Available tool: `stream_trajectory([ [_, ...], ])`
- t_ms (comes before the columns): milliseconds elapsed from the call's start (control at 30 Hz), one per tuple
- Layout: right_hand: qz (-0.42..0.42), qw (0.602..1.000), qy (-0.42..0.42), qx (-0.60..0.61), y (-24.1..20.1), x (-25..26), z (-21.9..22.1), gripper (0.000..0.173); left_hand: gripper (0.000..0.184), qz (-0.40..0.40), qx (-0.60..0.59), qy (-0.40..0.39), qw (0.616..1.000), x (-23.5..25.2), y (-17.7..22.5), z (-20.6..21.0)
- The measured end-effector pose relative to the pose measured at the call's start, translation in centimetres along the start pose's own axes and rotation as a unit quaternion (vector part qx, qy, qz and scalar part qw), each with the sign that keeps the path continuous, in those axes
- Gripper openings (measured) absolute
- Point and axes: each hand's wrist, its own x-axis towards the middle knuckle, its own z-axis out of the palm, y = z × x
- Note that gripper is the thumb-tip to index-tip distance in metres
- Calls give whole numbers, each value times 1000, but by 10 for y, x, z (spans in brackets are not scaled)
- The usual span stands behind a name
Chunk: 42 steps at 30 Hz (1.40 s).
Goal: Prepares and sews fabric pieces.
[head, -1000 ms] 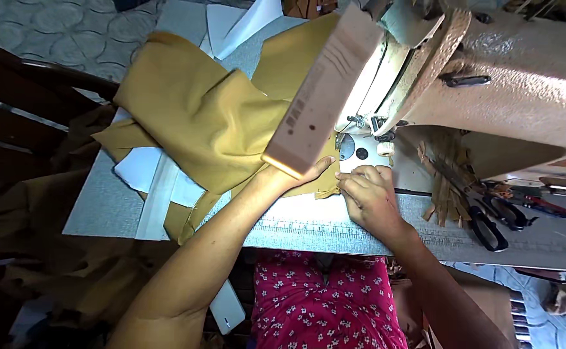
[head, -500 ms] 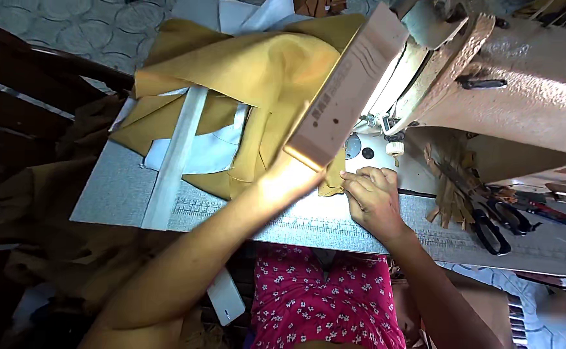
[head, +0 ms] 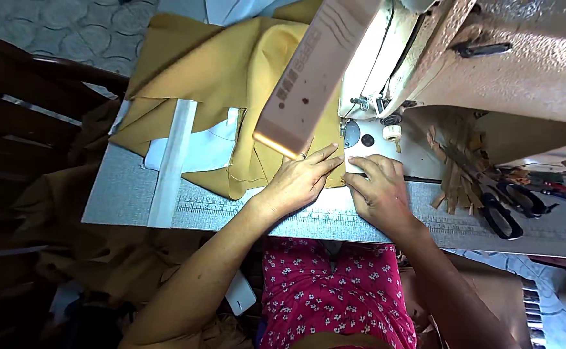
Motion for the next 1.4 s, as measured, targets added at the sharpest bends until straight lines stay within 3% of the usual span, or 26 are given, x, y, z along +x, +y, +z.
stream_trajectory([
  [200,118,991,19,54,-13,-16,-6,36,42,-11,-13,-4,1000,1,2,-1],
  [433,98,995,7,-15,-21,-20,0,33,44,-16,-13,-36,999,2,-4,-9],
  [733,112,994,3,-12,-20,-21,-1,36,51,4,53,-48,997,4,-4,-5],
  [1267,89,996,-26,-2,-3,0,-3,35,47,11,41,1,999,20,-16,-6],
  [1400,85,996,-30,13,3,10,-3,34,46,-18,44,-37,998,26,-31,-5],
])
